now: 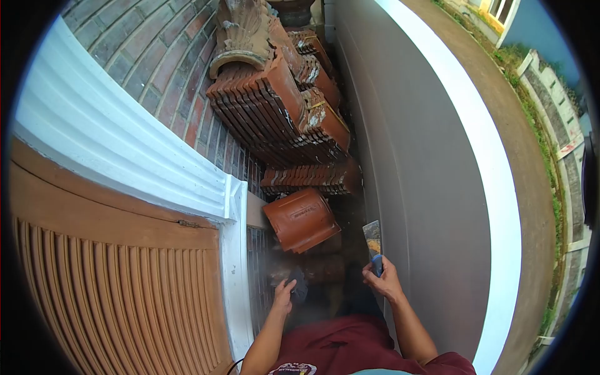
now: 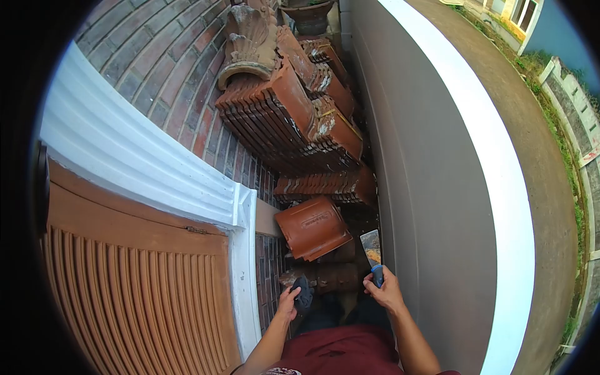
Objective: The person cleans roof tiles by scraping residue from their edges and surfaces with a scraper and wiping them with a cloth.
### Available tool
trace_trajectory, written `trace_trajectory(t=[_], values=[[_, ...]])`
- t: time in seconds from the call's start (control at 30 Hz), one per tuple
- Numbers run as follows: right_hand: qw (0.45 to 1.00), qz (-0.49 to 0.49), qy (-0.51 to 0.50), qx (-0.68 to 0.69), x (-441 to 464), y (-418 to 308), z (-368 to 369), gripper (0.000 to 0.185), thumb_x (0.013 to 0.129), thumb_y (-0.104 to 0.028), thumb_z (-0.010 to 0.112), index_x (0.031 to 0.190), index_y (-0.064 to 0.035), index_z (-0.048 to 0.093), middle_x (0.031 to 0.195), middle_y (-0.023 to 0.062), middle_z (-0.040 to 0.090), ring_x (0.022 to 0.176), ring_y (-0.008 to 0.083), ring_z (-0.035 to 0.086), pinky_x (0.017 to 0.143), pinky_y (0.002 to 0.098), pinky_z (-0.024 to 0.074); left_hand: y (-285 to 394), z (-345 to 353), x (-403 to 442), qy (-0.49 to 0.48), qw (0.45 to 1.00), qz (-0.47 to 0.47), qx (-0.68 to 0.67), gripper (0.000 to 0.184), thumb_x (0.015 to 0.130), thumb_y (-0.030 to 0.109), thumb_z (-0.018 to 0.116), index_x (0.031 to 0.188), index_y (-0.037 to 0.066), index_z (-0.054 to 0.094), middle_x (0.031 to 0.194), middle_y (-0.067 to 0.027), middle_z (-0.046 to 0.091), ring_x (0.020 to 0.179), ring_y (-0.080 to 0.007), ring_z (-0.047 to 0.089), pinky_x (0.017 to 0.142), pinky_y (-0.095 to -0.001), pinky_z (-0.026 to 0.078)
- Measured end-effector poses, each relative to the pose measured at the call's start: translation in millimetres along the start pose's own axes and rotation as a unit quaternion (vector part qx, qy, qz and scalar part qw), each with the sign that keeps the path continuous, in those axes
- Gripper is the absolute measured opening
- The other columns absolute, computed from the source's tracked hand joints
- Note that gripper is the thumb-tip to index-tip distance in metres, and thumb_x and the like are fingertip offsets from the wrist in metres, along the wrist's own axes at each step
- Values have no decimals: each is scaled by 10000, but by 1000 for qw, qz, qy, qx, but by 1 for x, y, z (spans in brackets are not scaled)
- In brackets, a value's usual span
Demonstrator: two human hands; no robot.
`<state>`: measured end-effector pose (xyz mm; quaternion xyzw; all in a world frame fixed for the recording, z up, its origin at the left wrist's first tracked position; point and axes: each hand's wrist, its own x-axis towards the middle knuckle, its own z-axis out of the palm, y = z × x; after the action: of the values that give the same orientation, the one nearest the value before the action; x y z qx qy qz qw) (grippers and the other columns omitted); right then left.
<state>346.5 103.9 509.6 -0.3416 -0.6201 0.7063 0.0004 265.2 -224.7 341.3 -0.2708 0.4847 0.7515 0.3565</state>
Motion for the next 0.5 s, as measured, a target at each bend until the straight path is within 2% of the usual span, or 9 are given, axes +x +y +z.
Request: trace_trajectory(t=[0.1,0.2,0.3,0.33,0.43,0.5], values=[[999,11,2,-45,-12,-6,-5,261,869,-179,802,955,-73,579,734,7,595,549,97,582,492,259,469,21,12,-12,22,999,32,25,483,888,68,794,1309,-22,575,1151,-126,698,1044,-222,691,921,-354,560],[999,30,0,-36,-23,-12,0,277,868,-207,817,939,-87,578,692,-19,552,503,89,530,460,255,429,37,17,-16,52,995,47,70,547,875,64,811,1345,-32,547,1150,-148,696,1052,-232,693,903,-373,581],[998,25,-12,-53,-34,-11,3,280,879,-242,813,937,-87,587,682,-30,548,534,76,530,480,244,410,50,18,-19,43,995,57,63,597,873,79,819,1376,-41,520,1187,-164,681,1063,-247,693,887,-384,593],[998,14,-15,-66,-33,-8,4,283,885,-254,812,910,-81,590,685,-26,561,553,77,537,502,249,428,48,14,-14,56,995,61,53,593,881,70,801,1386,-43,510,1213,-157,668,1037,-253,692,891,-378,584],[994,-11,-15,-112,-39,-6,3,307,900,-284,809,841,-69,598,684,-16,586,599,79,553,556,260,465,45,-2,2,8,995,95,5,579,894,73,771,1394,-43,504,1218,-138,660,993,-259,689,877,-373,577],[989,-17,-11,-147,-46,-12,6,316,906,-295,803,813,-70,601,673,-17,588,613,79,556,573,263,464,43,-5,3,5,995,102,-12,469,911,75,734,1331,-32,554,1147,-102,679,950,-238,687,859,-369,573]])
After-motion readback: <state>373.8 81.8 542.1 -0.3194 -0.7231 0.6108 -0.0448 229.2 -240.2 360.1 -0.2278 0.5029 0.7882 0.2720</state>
